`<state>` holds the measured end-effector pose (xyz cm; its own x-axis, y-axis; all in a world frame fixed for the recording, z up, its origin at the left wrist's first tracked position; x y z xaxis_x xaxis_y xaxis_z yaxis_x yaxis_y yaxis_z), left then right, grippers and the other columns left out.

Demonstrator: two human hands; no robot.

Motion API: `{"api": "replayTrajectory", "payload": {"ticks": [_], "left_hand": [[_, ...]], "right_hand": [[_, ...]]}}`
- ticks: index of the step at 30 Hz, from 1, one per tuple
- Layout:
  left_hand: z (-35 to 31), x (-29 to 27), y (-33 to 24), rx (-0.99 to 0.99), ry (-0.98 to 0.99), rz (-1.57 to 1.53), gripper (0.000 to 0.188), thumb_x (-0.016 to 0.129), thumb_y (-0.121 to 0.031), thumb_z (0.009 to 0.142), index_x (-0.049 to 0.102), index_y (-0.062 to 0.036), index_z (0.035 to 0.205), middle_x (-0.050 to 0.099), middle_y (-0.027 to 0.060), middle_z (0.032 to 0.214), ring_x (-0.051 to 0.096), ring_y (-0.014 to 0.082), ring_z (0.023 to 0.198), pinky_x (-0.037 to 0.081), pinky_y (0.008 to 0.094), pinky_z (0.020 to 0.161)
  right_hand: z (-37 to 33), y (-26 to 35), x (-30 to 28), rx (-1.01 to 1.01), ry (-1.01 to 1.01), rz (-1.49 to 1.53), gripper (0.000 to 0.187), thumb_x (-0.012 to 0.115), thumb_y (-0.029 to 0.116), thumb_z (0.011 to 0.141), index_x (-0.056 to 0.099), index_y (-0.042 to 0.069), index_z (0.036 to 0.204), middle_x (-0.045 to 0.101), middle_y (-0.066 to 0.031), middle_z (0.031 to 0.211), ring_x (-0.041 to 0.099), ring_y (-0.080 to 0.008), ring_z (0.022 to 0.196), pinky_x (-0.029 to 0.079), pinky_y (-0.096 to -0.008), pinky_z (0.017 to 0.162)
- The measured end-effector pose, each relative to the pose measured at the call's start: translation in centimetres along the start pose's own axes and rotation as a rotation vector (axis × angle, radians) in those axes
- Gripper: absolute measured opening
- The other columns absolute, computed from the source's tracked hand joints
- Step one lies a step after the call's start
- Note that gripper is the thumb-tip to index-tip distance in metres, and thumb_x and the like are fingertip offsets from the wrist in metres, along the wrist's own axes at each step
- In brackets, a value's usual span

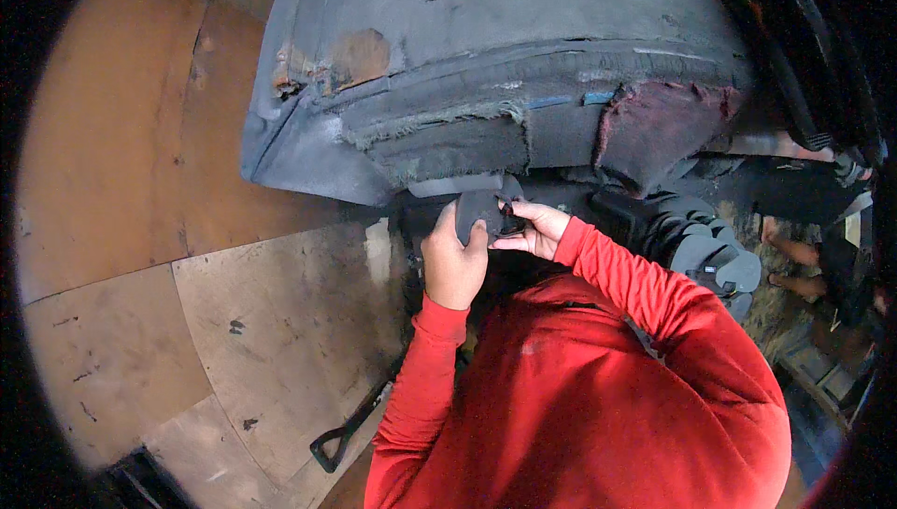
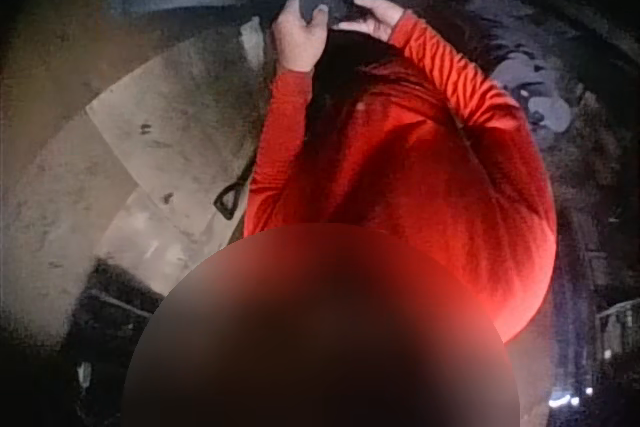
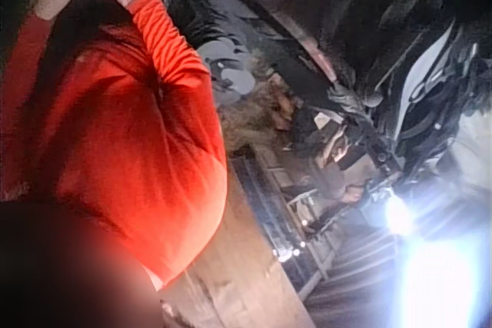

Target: The person repeatedly picks up a flip-flop sole and a strap, inserts the strap through the sole, and presses the ends to secure them. The person handles multiple flip-flops one at a time, repeating the same insertion and pressing steps throughout the clip.

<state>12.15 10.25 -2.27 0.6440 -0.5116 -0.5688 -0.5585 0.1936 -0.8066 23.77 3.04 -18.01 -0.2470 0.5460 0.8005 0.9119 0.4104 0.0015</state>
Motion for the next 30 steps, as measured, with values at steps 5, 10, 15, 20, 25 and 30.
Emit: {"api": "replayTrajectory", "payload": {"ticks": [5, 10, 15, 20, 25, 30], "left_hand": [[-3.6, -2.8, -0.6, 0.057, -0.168, 0.007, 0.031, 0.063, -0.007, 0.091, 0.06, 0.0025, 0.12, 0.07, 0.0224, 0.102, 0.071, 0.0336, 0.098, 0.053, 0.0391, 0.083], [-8.1, -5.7, -3.0, 0.031, -0.199, 0.023, 0.032, 0.062, -0.008, 0.093, 0.058, 0.0039, 0.123, 0.07, 0.022, 0.105, 0.071, 0.0298, 0.099, 0.053, 0.0363, 0.083], [-14.9, -5.4, 0.1, -0.073, -0.226, -0.056, 0.035, 0.067, -0.009, 0.092, 0.057, 0.0033, 0.123, 0.067, 0.013, 0.105, 0.064, 0.0196, 0.093, 0.05, 0.0315, 0.084], [-19.1, -2.3, 6.9, -0.158, 0.021, -0.354, 0.052, 0.072, -0.011, 0.089, 0.046, 0.0022, 0.131, 0.059, 0.011, 0.122, 0.057, 0.0183, 0.109, 0.044, 0.0335, 0.098], [-9.4, -1.0, 7.6, 0.066, 0.137, -0.429, 0.089, 0.075, -0.02, 0.085, 0.023, 0.0045, 0.153, 0.032, 0.0205, 0.156, 0.031, 0.0275, 0.145, 0.025, 0.0371, 0.118], [-3.9, -1.1, 5.2, -0.021, 0.317, -0.613, 0.084, 0.068, -0.011, 0.087, 0.021, 0.0041, 0.154, 0.042, 0.0161, 0.147, 0.044, 0.0185, 0.131, 0.037, 0.0318, 0.108]], "right_hand": [[-1.8, -0.5, 3.3, -0.048, 0.262, -0.09, 0.057, 0.063, 0.015, 0.096, 0.033, 0.016, 0.145, 0.05, -0.0087, 0.137, 0.061, -0.0331, 0.117, 0.055, -0.055, 0.096], [-5.1, -2.5, 7.0, -0.065, 0.214, -0.111, 0.071, 0.058, 0.007, 0.098, 0.018, 0.027, 0.153, 0.052, -0.0125, 0.135, 0.061, -0.0335, 0.117, 0.056, -0.0561, 0.093], [-6.7, -4.6, 7.2, -0.102, 0.206, -0.151, 0.101, 0.059, -0.008, 0.093, -0.005, 0.039, 0.156, 0.053, -0.0159, 0.135, 0.064, -0.0333, 0.111, 0.059, -0.0523, 0.087], [-6.1, -5.3, 5.7, -0.587, 0.237, -1.002, 0.127, 0.07, -0.017, 0.079, -0.018, 0.031, 0.156, 0.029, -0.0086, 0.157, 0.042, -0.0188, 0.133, 0.041, -0.0336, 0.107], [-4.3, -5.3, 4.8, -0.455, 0.326, -0.791, 0.117, 0.071, -0.009, 0.083, -0.011, 0.027, 0.158, 0.028, -0.0019, 0.156, 0.04, -0.0124, 0.13, 0.037, -0.0282, 0.106], [-3.1, -5.0, 5.3, -0.263, 0.145, -0.389, 0.083, 0.064, 0.011, 0.098, 0.014, 0.042, 0.157, 0.06, 0.0066, 0.113, 0.056, -0.0033, 0.083, 0.049, -0.0218, 0.064]]}}
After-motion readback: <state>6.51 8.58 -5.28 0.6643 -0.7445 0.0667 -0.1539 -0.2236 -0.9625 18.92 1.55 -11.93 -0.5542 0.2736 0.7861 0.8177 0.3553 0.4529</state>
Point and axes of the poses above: each hand's wrist, its own z-axis towards the middle knuckle, its own x-axis out of the palm, y = z × x, the point moved 3 cm from there along z, towards the middle knuckle
